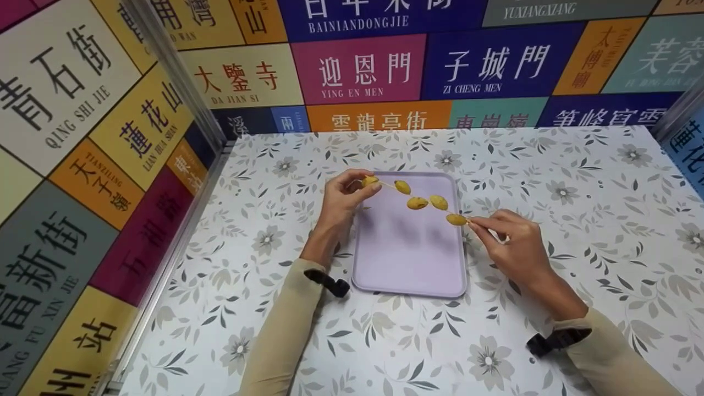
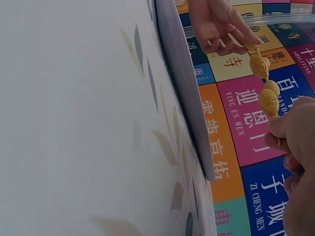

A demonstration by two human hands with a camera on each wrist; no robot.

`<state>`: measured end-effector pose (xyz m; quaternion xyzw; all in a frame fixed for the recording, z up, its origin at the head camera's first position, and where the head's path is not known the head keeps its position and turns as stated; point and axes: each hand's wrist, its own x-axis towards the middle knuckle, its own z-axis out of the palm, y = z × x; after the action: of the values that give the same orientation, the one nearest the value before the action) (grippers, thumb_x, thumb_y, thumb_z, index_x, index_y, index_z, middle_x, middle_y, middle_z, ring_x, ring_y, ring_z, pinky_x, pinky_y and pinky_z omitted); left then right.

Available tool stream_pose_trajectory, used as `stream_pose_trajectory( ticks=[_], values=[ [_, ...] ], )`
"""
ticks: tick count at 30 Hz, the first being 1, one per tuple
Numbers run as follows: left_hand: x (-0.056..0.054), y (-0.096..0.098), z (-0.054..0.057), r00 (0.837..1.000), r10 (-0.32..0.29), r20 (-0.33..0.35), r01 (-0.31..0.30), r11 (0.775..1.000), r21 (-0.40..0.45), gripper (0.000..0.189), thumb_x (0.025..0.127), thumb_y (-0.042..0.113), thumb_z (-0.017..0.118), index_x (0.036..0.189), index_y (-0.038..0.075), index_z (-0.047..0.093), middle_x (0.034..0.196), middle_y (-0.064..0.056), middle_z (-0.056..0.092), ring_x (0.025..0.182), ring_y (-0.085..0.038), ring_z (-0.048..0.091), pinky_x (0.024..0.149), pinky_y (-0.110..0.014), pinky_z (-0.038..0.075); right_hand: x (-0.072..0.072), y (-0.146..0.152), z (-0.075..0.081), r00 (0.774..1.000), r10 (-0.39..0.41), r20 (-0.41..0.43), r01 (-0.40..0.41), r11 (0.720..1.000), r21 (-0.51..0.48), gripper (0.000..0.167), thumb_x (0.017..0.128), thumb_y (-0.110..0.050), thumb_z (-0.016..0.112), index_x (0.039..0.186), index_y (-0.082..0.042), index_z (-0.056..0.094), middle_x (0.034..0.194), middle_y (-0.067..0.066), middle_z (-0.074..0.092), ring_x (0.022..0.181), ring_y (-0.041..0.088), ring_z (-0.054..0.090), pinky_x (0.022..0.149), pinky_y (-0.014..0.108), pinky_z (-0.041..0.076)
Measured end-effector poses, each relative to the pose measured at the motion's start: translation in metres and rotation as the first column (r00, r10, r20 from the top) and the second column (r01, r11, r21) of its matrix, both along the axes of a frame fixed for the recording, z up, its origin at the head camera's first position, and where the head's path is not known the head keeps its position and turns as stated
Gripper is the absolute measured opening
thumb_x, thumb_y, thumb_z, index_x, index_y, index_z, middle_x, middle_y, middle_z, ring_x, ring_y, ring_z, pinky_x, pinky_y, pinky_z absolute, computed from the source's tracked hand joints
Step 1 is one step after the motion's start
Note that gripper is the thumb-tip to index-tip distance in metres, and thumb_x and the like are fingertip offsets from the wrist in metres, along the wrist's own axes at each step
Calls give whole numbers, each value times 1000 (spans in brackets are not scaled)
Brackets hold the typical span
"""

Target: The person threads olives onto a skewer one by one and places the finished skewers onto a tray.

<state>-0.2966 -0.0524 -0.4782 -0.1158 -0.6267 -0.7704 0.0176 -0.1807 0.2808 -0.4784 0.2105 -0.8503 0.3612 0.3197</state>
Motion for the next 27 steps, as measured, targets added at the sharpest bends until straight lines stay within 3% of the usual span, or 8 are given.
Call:
stream_pose_trajectory(
  ticks=[10,17,21,27],
  values=[
    [2,0,4,999,-55,3,55,998,-14,41,86,12,93,119,-3,75,102,-2,76,89,-14,67,78,-24,57,-1,1,-1,1000,23,12,-23,1000,-7,17,87,2,88,103,-4,87,72,2,68,62,14,49,58,19,36],
    [4,0,7,998,-53,-33,50,996,-79,30,85,18,95,110,11,80,93,-2,74,83,-14,63,71,-29,53,-2,1,-3,998,54,-35,-56,998,-34,20,82,6,89,100,-3,87,69,2,66,61,14,49,56,22,36],
    [5,1,8,996,-61,-58,54,991,-122,29,85,21,95,110,13,81,94,-3,76,81,-15,63,68,-32,50,-3,1,-4,998,60,-33,-62,997,-44,20,82,6,89,100,-3,87,69,1,66,60,16,49,56,21,35],
    [7,2,9,994,-70,-84,56,986,-160,28,87,23,94,109,14,81,96,-3,76,79,-15,62,67,-25,48,-2,0,-4,998,63,-18,-64,996,-61,20,81,6,90,99,-3,87,69,1,66,61,13,48,56,19,34]
  ],
)
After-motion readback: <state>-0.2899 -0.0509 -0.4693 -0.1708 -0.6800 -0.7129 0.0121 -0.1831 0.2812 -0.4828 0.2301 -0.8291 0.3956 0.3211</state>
